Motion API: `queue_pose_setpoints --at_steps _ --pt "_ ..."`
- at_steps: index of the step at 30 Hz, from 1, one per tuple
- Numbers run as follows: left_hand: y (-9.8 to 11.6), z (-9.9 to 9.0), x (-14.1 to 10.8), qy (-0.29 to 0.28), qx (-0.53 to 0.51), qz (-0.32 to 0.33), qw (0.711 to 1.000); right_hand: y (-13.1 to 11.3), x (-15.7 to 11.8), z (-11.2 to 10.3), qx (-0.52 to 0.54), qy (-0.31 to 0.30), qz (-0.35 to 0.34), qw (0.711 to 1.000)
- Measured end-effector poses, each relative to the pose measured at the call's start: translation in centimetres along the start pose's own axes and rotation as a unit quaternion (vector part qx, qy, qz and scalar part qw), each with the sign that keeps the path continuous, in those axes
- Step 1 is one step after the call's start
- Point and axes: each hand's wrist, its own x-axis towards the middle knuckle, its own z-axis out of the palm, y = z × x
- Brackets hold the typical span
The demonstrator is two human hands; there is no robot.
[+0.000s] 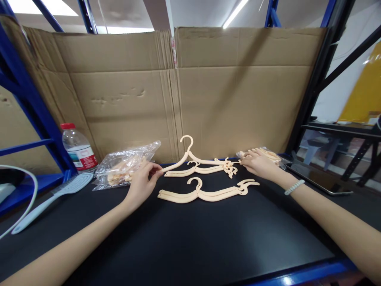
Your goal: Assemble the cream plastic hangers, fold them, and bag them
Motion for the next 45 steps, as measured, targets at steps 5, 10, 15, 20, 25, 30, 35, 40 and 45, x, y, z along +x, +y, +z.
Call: queue_pose_setpoints --at_steps 5,10,15,20,25,30,35,40,45 --pt "1.0 0.2 -0.5 0.001 -0.007 0.021 1.000 -0.2 0.0 -1.1 0.158 0.158 0.153 0.963" --pt "1.5 0.9 -1.2 -0.003 -0.041 0.026 0.999 -2.3 0.2 -3.4 0.394 0.221 0.311 0.836" --pt "1.8 1.4 -1.7 -0.009 -0.060 0.020 0.998 -5.4 0.7 -4.8 0.664 0.158 0.378 0.625" --pt "1.9 1.5 -1.7 -0.020 -0.060 0.017 0.998 -7.0 0.9 -4.0 0.753 0.117 0.384 0.521" --pt "2.1 1.4 -1.7 -0.027 -0.073 0.011 0.997 -7.8 1.0 -3.4 0.798 0.084 0.391 0.451" --pt "2.0 1.5 -1.7 -0.029 -0.068 0.015 0.997 -8.3 0.8 -3.5 0.794 0.059 0.359 0.487" --pt "2.0 1.5 -1.7 -0.023 -0.059 0.019 0.998 -7.8 0.7 -3.3 0.789 0.023 0.345 0.508" --pt "2.0 1.5 -1.8 -0.022 -0.057 0.023 0.998 -7.4 0.5 -2.9 0.811 -0.042 0.331 0.480" --pt "1.9 1.6 -1.8 -0.019 -0.058 0.025 0.998 -7.4 0.3 -2.9 0.804 -0.050 0.349 0.479"
